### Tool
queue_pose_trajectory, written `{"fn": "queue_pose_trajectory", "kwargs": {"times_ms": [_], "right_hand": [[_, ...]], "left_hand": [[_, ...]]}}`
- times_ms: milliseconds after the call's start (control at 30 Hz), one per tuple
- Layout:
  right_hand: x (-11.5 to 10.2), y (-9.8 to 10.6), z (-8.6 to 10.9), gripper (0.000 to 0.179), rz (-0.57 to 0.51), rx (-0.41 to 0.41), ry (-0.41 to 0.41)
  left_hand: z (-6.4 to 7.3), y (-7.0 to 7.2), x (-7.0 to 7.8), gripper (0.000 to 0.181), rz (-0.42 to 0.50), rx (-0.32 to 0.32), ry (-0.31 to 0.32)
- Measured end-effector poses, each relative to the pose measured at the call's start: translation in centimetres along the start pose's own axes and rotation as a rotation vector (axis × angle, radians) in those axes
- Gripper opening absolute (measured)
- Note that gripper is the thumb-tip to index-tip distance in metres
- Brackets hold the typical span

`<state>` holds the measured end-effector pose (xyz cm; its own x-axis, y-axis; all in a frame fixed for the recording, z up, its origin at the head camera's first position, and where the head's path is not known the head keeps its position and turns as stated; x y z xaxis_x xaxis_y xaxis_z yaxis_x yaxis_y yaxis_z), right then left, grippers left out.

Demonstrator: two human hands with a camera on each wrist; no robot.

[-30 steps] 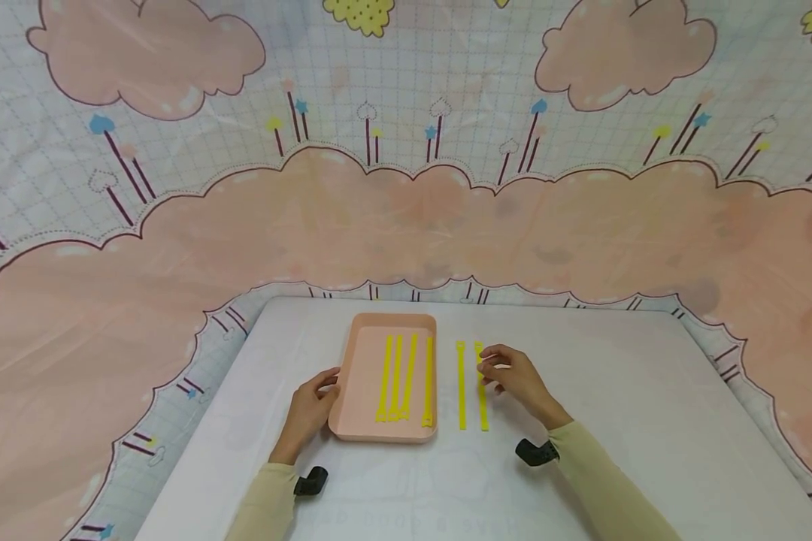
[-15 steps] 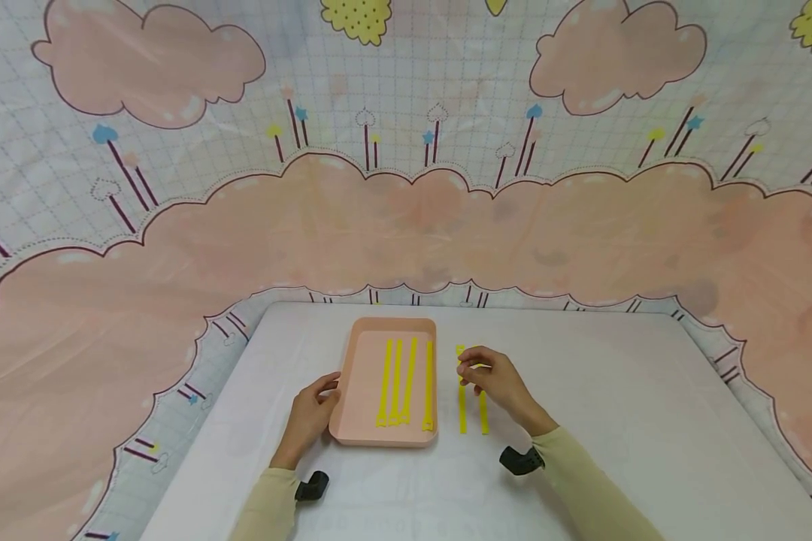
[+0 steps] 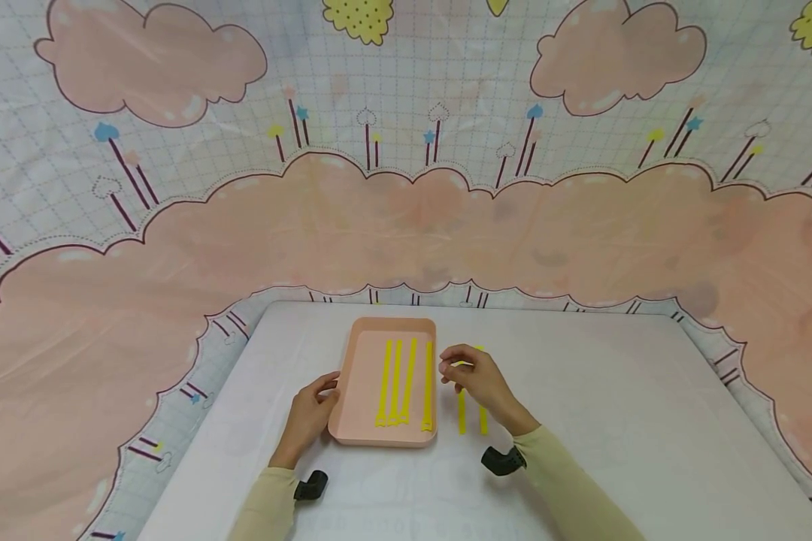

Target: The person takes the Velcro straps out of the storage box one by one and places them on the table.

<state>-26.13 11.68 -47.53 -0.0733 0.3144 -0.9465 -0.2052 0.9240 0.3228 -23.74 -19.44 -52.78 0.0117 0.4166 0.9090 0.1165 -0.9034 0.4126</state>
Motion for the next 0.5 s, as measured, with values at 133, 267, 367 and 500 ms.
{"fn": "queue_pose_trajectory", "kwargs": {"times_ms": [133,267,367,500], "right_hand": [[-0.6,-0.7,-0.1,0.024,-0.005,-0.006,0.003],[-1.0,-1.4,-0.3,0.025,-0.005,-0.031,0.032],[-1.3,-2.0,-0.5,0.025,0.003,-0.049,0.059],[-1.7,-2.6,-0.7,0.024,0.002,-0.067,0.079]], "left_hand": [[0.0,0.0,-0.1,0.04,-0.004,0.005,0.007],[0.1,0.0,0.0,0.039,-0.004,0.005,0.006],[0.0,0.0,-0.1,0.039,-0.005,0.005,0.006],[-0.1,0.1,-0.1,0.039,-0.007,0.006,0.004]]}}
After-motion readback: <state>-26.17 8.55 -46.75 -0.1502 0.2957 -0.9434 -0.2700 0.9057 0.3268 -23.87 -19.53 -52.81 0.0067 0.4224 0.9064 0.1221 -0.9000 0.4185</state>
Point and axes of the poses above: each hand's wrist, its own z-axis away from the middle knuckle, its own y-axis out of the back of the hand, x = y × z, the point moved 2 cm from there along -z, towards the middle knuckle, and after that the axes turned 7 degrees about z, right-handed, at the moved point
